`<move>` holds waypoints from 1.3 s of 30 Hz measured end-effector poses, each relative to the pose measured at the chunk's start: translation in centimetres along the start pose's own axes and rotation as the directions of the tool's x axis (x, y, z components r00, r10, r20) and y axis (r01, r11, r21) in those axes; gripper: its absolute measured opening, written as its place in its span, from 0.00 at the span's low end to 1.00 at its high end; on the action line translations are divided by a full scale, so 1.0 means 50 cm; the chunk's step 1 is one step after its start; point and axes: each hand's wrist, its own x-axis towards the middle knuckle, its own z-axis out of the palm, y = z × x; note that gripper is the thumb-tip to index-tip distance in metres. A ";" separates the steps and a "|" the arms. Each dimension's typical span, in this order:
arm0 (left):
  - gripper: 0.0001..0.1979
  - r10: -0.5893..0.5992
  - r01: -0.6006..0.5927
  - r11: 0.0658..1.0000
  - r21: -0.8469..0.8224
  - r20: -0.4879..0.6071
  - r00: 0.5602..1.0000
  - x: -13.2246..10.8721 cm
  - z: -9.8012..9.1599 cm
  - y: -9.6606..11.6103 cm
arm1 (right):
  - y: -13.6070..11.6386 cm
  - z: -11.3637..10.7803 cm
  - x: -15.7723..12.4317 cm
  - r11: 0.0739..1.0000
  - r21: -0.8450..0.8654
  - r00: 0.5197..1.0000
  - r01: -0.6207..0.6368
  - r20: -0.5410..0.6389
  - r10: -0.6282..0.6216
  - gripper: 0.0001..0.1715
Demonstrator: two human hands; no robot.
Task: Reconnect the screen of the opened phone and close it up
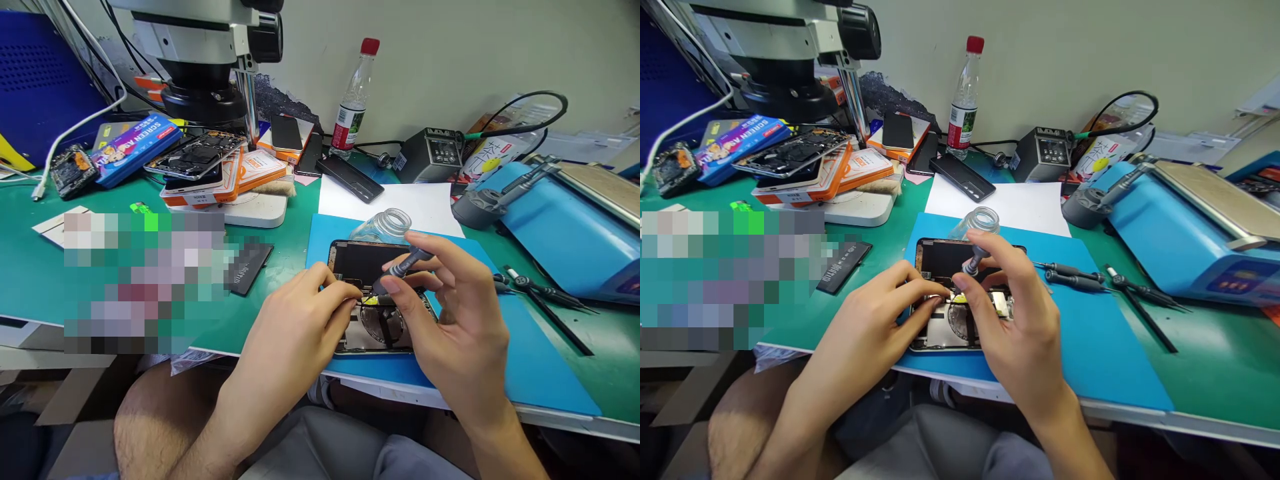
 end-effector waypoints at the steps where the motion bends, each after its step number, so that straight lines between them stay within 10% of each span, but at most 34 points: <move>1: 0.10 0.000 0.000 1.000 0.001 -0.001 1.000 0.000 0.000 0.000 | -0.001 -0.001 0.000 0.999 0.023 0.999 -0.028 0.019 0.028 0.37; 39: 0.09 -0.017 0.017 1.000 -0.018 0.006 1.000 0.002 0.001 -0.001 | -0.009 0.006 -0.002 0.985 0.081 0.986 -0.152 -0.057 0.157 0.36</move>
